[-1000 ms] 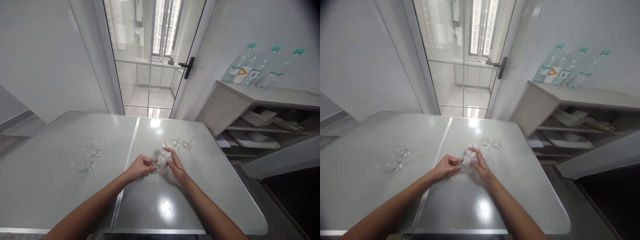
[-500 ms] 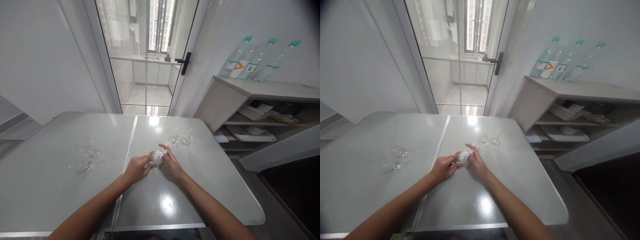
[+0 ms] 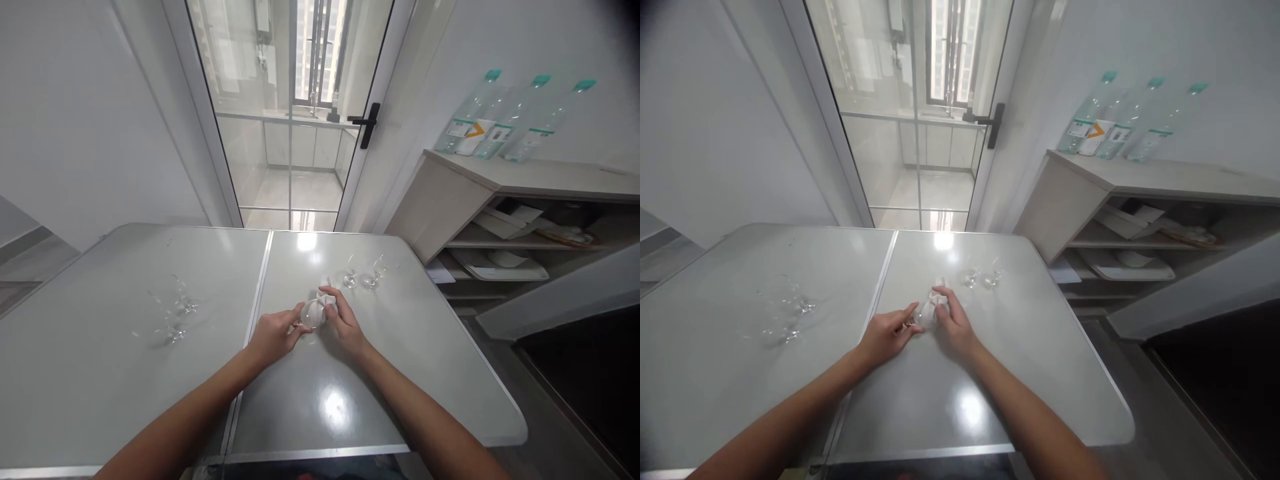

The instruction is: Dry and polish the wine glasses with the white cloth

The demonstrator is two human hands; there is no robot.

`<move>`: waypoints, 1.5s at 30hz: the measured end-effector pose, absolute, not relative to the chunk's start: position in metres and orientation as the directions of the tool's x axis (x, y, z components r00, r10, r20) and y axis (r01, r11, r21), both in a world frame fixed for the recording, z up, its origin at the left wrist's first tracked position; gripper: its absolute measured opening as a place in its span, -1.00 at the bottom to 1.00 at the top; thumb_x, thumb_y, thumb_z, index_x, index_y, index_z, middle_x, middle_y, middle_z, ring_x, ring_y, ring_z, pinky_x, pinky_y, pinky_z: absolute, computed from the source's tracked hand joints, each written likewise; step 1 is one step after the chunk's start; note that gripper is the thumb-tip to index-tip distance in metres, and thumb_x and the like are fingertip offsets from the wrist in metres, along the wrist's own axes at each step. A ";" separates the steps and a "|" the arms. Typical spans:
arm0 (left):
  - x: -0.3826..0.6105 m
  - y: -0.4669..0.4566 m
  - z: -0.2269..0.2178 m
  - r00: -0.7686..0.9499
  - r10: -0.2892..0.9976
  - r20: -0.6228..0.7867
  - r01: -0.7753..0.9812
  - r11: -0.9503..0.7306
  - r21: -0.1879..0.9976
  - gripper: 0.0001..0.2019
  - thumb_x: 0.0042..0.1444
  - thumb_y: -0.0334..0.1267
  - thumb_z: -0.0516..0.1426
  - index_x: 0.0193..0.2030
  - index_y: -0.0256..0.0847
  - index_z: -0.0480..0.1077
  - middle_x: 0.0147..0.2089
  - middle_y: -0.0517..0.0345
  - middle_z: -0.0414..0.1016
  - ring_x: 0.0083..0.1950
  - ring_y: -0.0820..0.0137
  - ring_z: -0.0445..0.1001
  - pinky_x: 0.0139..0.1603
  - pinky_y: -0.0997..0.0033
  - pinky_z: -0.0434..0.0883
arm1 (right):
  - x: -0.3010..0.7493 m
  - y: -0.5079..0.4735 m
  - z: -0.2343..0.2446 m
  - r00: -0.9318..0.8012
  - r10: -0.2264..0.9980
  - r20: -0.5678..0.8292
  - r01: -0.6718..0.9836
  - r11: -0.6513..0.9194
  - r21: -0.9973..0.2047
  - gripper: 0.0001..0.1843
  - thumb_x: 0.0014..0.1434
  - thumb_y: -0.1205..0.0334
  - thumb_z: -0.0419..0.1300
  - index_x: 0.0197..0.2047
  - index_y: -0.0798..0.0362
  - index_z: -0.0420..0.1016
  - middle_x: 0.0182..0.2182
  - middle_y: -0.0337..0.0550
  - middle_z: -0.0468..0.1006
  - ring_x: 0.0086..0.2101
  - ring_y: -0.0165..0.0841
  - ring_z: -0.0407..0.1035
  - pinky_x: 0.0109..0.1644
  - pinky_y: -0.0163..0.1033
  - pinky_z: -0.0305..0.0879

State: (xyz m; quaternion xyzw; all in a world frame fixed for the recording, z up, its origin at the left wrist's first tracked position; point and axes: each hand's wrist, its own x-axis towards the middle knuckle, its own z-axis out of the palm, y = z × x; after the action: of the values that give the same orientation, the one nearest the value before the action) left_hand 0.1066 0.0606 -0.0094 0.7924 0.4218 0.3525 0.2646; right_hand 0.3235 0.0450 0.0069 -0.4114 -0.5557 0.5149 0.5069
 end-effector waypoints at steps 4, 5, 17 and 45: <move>0.106 0.059 -0.016 0.443 0.702 0.557 0.620 -0.689 0.376 -0.57 0.30 -0.05 0.19 0.22 -0.20 0.45 -0.39 0.15 0.62 -0.50 0.46 0.47 -0.44 0.51 0.31 | 0.321 0.047 0.010 -0.096 0.991 0.095 -0.200 0.074 -0.977 -0.57 0.32 -0.10 0.20 0.15 -0.10 0.41 -0.23 -0.18 0.54 -0.25 -0.27 0.42 -0.11 -0.20 0.36; 0.106 0.060 -0.015 0.448 0.688 0.571 0.617 -0.700 0.359 -0.56 0.30 -0.04 0.19 0.24 -0.19 0.43 -0.38 0.16 0.62 -0.51 0.48 0.46 -0.44 0.52 0.32 | 0.322 0.047 0.011 -0.071 0.992 0.108 -0.235 0.089 -0.968 -0.53 0.29 -0.08 0.24 0.19 -0.12 0.38 -0.20 -0.17 0.56 -0.23 -0.26 0.44 -0.10 -0.18 0.38; 0.106 0.057 -0.005 0.148 0.860 0.489 0.352 -0.508 0.786 -0.49 0.10 -0.09 0.36 0.17 -0.23 0.51 -0.38 0.22 0.55 -0.47 0.52 0.40 -0.33 0.50 0.43 | 0.329 0.065 -0.009 0.042 0.998 0.036 -0.402 0.050 -0.914 -0.64 0.20 -0.01 0.38 -0.05 0.05 0.63 -0.13 -0.01 0.68 -0.08 -0.12 0.53 0.17 0.03 0.33; 0.113 0.061 0.003 0.396 0.900 0.184 0.249 -0.298 0.922 -0.82 0.13 -0.17 0.22 -0.32 -0.25 0.41 -0.44 0.21 0.45 -0.43 0.41 0.42 -0.38 0.48 0.30 | 0.326 0.047 0.007 -0.565 0.664 0.491 0.488 0.748 -0.450 -0.42 0.27 0.28 0.09 0.35 -0.11 0.35 0.41 -0.03 0.23 0.45 0.04 -0.11 0.40 0.29 0.00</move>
State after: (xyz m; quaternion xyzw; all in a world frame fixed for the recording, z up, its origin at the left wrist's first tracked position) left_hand 0.1132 0.0609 0.0032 0.7132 0.4025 0.3743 0.4350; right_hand 0.3261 0.0472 0.0073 -0.3292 -0.8745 0.1327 0.3304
